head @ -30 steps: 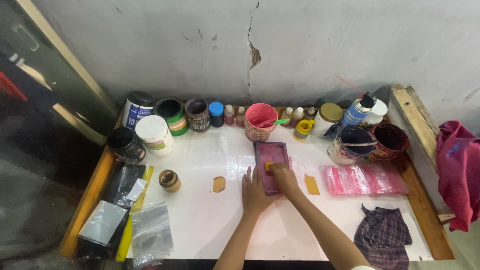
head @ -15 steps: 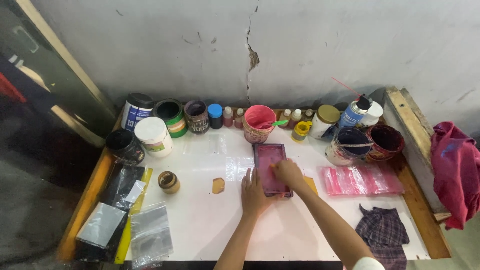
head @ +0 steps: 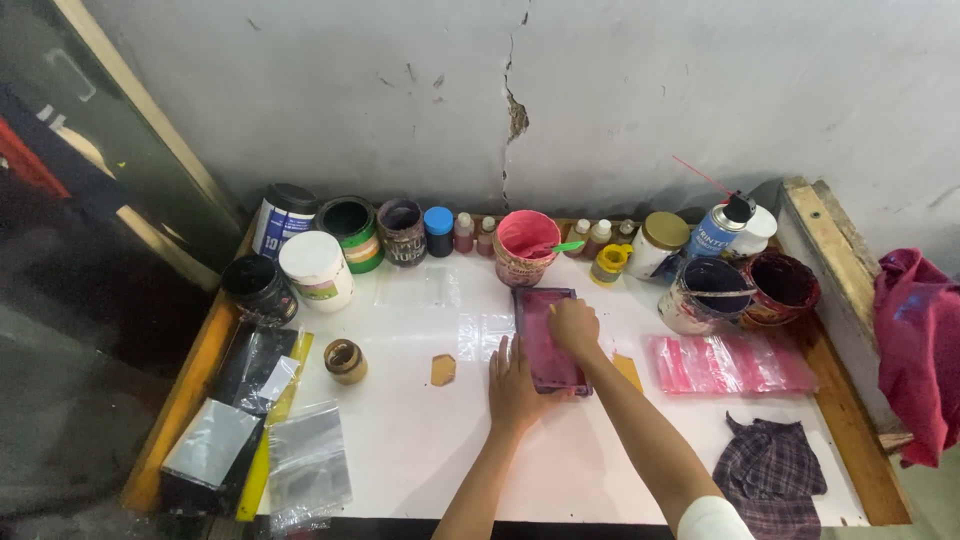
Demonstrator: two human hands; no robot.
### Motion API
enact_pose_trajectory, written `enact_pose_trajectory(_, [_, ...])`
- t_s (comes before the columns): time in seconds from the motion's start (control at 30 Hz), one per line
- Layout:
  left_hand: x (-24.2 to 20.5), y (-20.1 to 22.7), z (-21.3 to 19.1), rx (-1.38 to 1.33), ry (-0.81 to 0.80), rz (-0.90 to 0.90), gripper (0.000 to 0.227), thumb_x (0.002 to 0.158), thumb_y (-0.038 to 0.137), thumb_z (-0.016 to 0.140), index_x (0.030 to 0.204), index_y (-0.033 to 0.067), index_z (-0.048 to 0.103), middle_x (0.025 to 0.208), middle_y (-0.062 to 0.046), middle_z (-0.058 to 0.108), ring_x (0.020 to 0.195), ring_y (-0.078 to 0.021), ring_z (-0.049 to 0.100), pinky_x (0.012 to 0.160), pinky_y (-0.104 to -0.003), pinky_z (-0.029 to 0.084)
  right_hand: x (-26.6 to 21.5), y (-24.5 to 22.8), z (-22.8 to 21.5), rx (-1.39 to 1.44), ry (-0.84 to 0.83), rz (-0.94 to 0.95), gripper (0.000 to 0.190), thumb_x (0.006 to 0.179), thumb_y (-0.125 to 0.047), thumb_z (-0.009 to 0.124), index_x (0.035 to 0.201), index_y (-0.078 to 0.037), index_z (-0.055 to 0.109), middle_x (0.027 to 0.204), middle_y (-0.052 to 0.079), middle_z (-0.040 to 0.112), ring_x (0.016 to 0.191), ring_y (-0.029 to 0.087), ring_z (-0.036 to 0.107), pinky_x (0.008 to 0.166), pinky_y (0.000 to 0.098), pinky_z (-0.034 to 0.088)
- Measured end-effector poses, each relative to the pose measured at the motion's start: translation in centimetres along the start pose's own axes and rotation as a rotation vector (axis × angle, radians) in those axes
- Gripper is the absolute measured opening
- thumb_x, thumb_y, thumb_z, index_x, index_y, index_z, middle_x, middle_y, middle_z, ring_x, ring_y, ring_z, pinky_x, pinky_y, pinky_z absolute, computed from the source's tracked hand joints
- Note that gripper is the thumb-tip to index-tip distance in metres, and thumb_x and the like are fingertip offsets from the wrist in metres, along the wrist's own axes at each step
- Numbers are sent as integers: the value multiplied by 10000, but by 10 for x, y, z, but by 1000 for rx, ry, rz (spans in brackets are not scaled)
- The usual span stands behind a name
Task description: The person stirs a pink substance in a container using a green spoon. They then wipe the table surface with a cloth and spread a clear plastic sheet. Finally, they use a yellow sponge to spread pink ink evenly across a rectangular printing block.
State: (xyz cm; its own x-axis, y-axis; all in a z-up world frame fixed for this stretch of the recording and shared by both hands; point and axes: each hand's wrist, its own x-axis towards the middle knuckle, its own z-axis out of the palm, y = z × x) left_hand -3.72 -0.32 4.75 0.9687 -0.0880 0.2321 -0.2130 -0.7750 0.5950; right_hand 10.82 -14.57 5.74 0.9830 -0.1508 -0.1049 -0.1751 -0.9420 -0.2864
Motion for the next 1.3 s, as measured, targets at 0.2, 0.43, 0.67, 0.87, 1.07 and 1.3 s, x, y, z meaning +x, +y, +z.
enact_pose_trajectory(0.2, [0,-5,10,-5,-36,-19,1335,568,814,755,1544,16,316,1613,-185,351,1532,-371,216,1246,-506,148,-24,-32,-8,54,-67,-95,421,926,-363,630,930,26,790,924,274,757,953,466,738,794,534,610])
enact_pose_trajectory(0.43, [-1,10,-14,-19,-67,-43,1291,611,796,737,1532,-12,329,1633,-184,325,1545,-374,185,1260,-496,117,16,-7,8,-47,-24,-195,207,899,-186,628,928,-142,828,871,175,765,911,427,752,747,509,627])
enact_pose_trajectory(0.67, [1,-6,8,19,-14,1,1315,572,870,694,1507,-3,388,1615,-180,359,1533,-382,208,1251,-504,135,-24,27,44,-88,306,-619,300,936,-51,557,1157,-120,749,1096,135,742,1104,317,694,916,396,588])
enact_pose_trajectory(0.87, [5,-23,39,103,134,68,1295,495,780,800,1470,1,452,1558,-186,445,1489,-394,304,1215,-517,240,-51,55,73,-154,428,-742,301,929,-87,551,1141,-215,722,1026,23,747,1018,213,713,834,303,590])
enact_pose_trajectory(1.07, [6,-34,55,131,124,71,1257,519,740,800,1486,26,434,1573,-159,434,1498,-373,295,1210,-509,265,-90,65,71,-167,366,-745,263,897,-88,620,1092,-225,731,976,-3,748,986,195,710,809,273,587])
enact_pose_trajectory(1.3, [2,-8,15,39,43,9,1314,559,816,762,1521,11,370,1588,-180,397,1512,-385,262,1229,-525,204,-58,24,-28,-60,-311,-394,331,889,-47,610,1165,-136,770,1097,168,767,1088,407,710,978,502,564])
